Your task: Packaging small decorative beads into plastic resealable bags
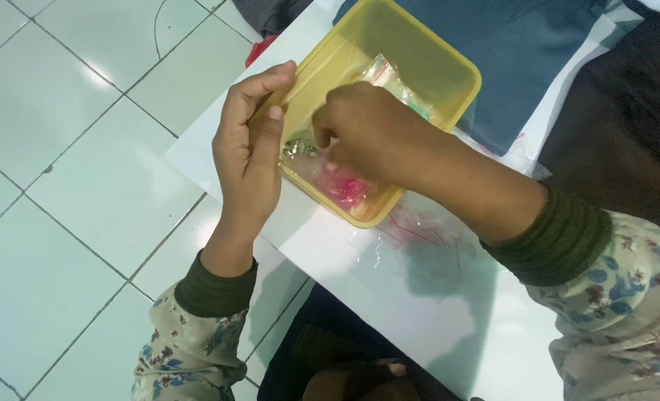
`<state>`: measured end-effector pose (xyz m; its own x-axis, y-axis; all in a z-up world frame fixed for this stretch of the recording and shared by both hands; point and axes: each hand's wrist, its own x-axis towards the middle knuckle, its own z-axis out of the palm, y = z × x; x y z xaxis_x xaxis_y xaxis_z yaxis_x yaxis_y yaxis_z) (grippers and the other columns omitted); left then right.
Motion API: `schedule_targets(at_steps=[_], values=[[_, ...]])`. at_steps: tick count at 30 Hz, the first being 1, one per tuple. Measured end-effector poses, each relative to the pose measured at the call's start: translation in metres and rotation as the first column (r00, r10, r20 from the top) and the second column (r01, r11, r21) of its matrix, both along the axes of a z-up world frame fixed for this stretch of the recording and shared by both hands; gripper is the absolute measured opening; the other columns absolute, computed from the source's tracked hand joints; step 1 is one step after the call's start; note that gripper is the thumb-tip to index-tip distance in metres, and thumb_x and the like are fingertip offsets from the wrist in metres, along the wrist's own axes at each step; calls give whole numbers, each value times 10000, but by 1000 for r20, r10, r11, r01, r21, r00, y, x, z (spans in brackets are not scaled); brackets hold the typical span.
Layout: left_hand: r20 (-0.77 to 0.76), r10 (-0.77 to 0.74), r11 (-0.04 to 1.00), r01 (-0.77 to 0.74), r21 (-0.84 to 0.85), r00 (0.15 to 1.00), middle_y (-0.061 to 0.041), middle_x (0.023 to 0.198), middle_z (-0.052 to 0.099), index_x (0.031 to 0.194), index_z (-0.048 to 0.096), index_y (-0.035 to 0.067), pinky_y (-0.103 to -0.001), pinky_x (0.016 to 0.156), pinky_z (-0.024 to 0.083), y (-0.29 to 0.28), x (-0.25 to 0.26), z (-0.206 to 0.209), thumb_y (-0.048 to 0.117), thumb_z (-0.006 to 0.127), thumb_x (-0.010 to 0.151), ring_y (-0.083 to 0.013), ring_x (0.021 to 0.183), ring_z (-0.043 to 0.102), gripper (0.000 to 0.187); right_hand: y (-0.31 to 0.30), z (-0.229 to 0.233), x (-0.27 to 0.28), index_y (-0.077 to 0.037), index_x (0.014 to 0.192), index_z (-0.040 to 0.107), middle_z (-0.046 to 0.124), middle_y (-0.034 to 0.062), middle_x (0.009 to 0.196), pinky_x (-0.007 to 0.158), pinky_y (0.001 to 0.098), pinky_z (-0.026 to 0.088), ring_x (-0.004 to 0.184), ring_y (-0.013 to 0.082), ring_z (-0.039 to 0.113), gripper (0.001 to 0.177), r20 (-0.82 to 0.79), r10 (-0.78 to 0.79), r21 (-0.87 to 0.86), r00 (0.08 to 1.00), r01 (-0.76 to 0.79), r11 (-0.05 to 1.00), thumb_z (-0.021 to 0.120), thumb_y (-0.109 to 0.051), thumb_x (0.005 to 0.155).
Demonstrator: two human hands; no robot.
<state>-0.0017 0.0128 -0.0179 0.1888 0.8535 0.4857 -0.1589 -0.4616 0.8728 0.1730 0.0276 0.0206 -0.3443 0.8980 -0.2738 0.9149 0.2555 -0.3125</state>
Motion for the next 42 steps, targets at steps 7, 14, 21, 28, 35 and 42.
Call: schedule_targets(at_steps=[7,14,21,28,35,42], values=[[-10,23,1000,-23,0,1000,-176,1434,574,1305,539,38,-410,1267,458,-1,2,-4,96,395,1142,-282,1431,523,225,7,-27,-18,-148,921,754,671,88,887,685,420,499,832,295,664,223,-109,68,4,992,-68,998,670,-14,764],[-43,51,999,-52,-10,998,-151,1425,590,1287,556,48,-368,1193,490,-2,3,-2,124,385,1142,-271,1422,546,237,-1,-20,-38,-104,587,331,345,58,578,532,363,261,553,186,321,315,-100,-13,-139,995,-1,990,479,-52,860],[-11,95,991,-93,93,995,-184,1367,594,1300,526,11,-416,1253,486,-4,4,-3,106,415,1150,-289,1380,567,209,-1,-13,-8,-100,1016,823,756,105,962,743,378,521,918,282,681,431,-190,61,47,980,-53,997,516,88,779],[-111,303,937,-274,216,947,-175,1370,608,1242,553,58,-385,1107,470,-36,9,24,223,460,1146,-299,1350,594,212,-54,39,38,-83,924,791,787,43,908,729,395,521,859,262,701,271,-297,244,486,923,-74,871,548,6,845],[-100,388,712,-229,664,916,-211,1272,608,1101,620,-17,-525,1080,526,-92,54,58,48,561,1059,-395,1208,614,97,-177,71,97,-59,1055,788,788,65,985,767,355,553,865,214,736,156,-304,7,417,953,127,900,671,-53,952],[-351,-25,758,247,604,936,-40,1267,664,1180,698,147,-464,1037,473,-162,187,13,156,691,941,-288,1175,650,240,-313,31,181,-75,1002,776,754,102,850,707,382,603,838,266,765,123,-369,-343,285,864,457,843,713,-75,896]])
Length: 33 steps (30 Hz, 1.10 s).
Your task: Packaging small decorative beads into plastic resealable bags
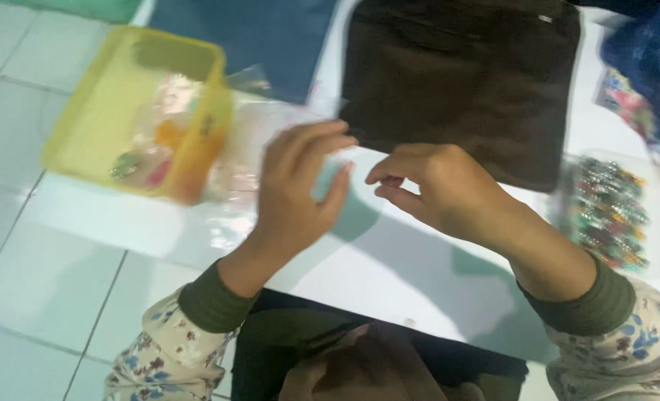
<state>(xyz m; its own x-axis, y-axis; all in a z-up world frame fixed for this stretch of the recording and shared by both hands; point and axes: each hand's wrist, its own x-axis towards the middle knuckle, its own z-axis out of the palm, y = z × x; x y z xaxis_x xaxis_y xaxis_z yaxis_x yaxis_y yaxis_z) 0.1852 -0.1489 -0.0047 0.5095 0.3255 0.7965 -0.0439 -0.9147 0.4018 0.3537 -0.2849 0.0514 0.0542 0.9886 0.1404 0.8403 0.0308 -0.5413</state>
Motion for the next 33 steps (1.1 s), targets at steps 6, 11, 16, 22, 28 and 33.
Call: schedule_targets(at_steps=[6,11,16,22,28,33], values=[[-179,-318,942,332,54,931,-87,1148,660,1151,675,140,-470,918,500,-84,101,-43,147,749,842,-329,1089,648,318,-108,-12,82,-45,1043,767,739,168,855,727,421,623,883,349,743,201,18,-251,8,968,251,968,748,-122,859],[-295,-490,871,478,-116,820,-15,1207,667,1173,664,149,-421,915,468,-139,175,-45,130,718,876,-263,1076,618,303,-183,-19,147,-63,1114,799,779,109,994,700,331,540,793,207,713,168,84,-412,107,907,403,909,744,-61,955],[-330,-564,826,528,-198,757,17,1153,691,1144,689,167,-439,901,479,-174,244,-60,154,700,884,-261,1011,625,261,-226,-40,188,-61,1135,794,776,94,933,760,342,579,847,197,718,169,0,-686,-80,728,684,725,735,-121,989],[-575,-509,841,511,-176,640,19,1048,729,1062,728,214,-455,865,431,-183,295,-68,85,670,807,-280,1032,633,292,-256,-62,209,-92,1117,805,777,75,995,756,294,561,804,171,728,164,-25,-705,-24,708,705,709,770,-62,960],[-717,-431,855,503,-130,548,2,1048,706,1112,774,232,-470,907,435,-185,312,-69,188,787,711,-273,1041,639,403,-261,-74,216,-53,1108,795,744,111,974,731,336,557,771,216,707,194,97,-662,118,743,652,749,793,35,935],[-608,-507,827,543,-145,611,-5,970,687,1072,753,191,-453,895,454,-185,310,-86,121,774,730,-260,897,681,349,-256,-91,222,-63,1089,806,734,123,921,780,404,519,796,272,665,219,234,-581,206,780,544,813,820,37,895]])
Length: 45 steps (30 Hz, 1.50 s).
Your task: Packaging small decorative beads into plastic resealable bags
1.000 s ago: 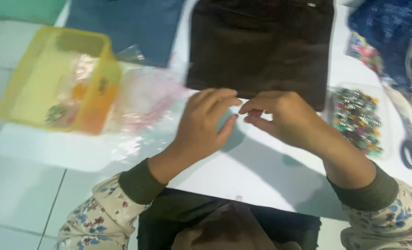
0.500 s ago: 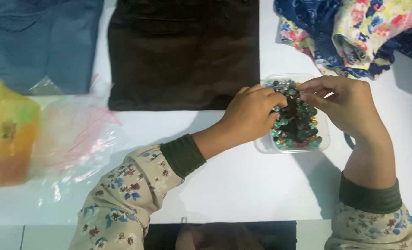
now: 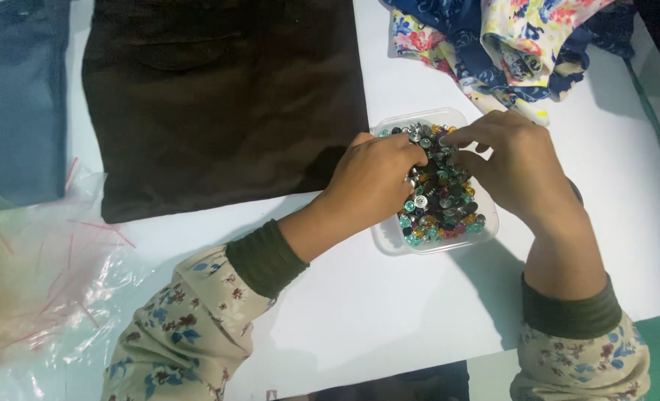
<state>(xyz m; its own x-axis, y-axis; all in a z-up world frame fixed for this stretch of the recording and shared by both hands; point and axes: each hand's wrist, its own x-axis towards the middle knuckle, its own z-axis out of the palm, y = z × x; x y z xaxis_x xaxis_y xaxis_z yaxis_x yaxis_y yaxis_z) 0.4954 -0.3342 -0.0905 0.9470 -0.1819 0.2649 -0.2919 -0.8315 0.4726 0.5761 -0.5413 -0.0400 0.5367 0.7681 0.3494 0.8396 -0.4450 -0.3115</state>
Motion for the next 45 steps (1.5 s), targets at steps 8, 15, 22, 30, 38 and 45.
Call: schedule_targets(at_steps=[8,15,22,30,38,45], values=[[95,-52,992,62,-109,994,-90,907,715,1105,739,94,-469,795,534,8,1,-5,-61,668,785,-354,806,705,363,18,-1,-11,-29,1085,807,724,169,975,701,415,550,891,325,664,246,-22,-130,-140,991,125,982,820,0,841],[4,-99,932,94,-351,995,-172,844,741,1082,724,84,-502,727,593,24,3,10,-21,677,881,-433,861,743,231,22,3,-14,-14,1024,788,698,212,888,584,416,570,831,339,688,191,-106,-213,-180,971,192,965,804,-9,834],[-17,-79,909,65,-411,997,-141,823,760,1095,728,114,-441,691,612,24,6,6,4,679,884,-367,796,762,243,22,7,-18,-15,1004,798,707,181,851,599,381,571,802,316,700,173,-171,-192,-117,966,174,978,802,23,835],[-25,-95,915,77,-396,995,-112,801,763,1088,715,142,-439,648,601,24,8,2,53,711,850,-334,761,762,254,24,3,-21,-13,1061,797,706,181,861,592,356,573,779,308,702,186,-185,-72,15,980,76,997,807,21,878],[-78,-239,877,181,-445,968,-204,921,717,1232,638,67,-427,704,620,28,-2,21,-70,721,788,-352,807,774,473,36,26,-40,-40,996,798,721,199,827,574,426,561,736,320,701,214,-382,-62,-45,922,48,998,867,-80,797],[-15,-208,888,182,-421,978,-187,944,717,1269,614,81,-420,659,621,26,1,14,-102,655,826,-360,754,774,481,27,6,-24,-21,1061,789,705,211,897,526,406,537,723,351,685,214,-161,-92,-88,983,79,993,847,-32,855]])
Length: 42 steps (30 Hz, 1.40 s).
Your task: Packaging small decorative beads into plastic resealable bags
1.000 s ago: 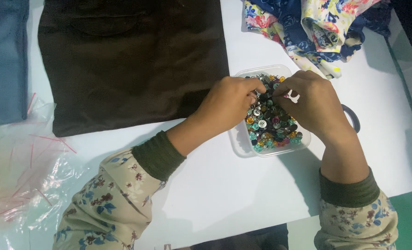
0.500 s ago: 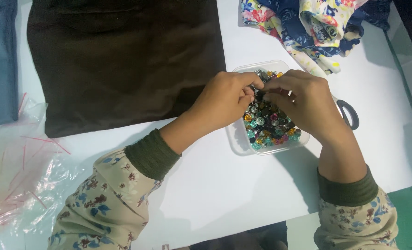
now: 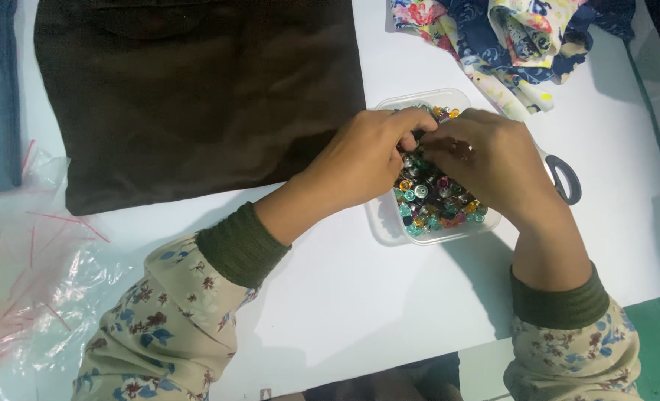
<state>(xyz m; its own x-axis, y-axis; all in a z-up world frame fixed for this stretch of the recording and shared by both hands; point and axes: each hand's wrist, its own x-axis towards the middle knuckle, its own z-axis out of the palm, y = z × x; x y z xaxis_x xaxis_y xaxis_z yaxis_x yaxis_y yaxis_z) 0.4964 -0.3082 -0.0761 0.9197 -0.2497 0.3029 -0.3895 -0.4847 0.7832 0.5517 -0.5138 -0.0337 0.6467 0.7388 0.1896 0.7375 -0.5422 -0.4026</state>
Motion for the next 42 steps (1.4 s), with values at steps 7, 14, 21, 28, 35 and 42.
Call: schedule_targets(at_steps=[7,14,21,28,35,42], values=[[55,112,991,-108,-84,992,-69,963,741,1200,592,228,-333,685,556,-3,-3,11,-150,551,751,-194,616,695,589,-2,18,-4,-80,1014,774,733,65,947,723,308,554,778,186,674,119,-133,219,107,967,-206,973,794,-47,901],[85,164,976,-149,-160,983,-65,993,722,1196,599,216,-301,738,573,-11,-5,8,-140,594,812,-149,675,699,523,-3,7,-1,-86,1043,778,728,80,991,757,348,545,854,226,690,202,-136,266,2,954,-268,963,821,-87,846],[-31,167,961,-170,-219,985,-93,1002,693,1155,665,189,-270,653,637,-19,-10,5,-154,630,752,-168,771,660,531,-14,25,2,-83,1059,774,746,60,949,626,292,578,818,182,686,179,-161,197,67,967,-189,980,756,9,907],[27,135,970,-126,-210,991,-49,937,672,1009,679,138,-256,636,629,-24,-9,-5,-146,654,728,-155,841,669,400,-32,23,6,-250,963,865,847,-99,927,675,306,560,757,116,751,204,-344,-85,-435,935,-78,897,832,-193,771],[51,115,970,-101,-220,992,-47,928,682,987,689,115,-263,619,619,-25,-12,-4,-162,614,737,-149,777,655,381,-30,17,7,-187,912,827,793,-45,881,636,322,525,700,151,710,84,-274,75,-276,959,-153,949,795,-186,835],[-52,103,934,-115,-337,993,-50,1067,675,1085,671,145,-306,811,692,-8,-46,15,-95,636,837,-130,948,690,347,-20,23,0,-87,990,786,771,21,918,687,271,573,783,133,698,83,-269,164,40,949,-160,986,742,-94,920]])
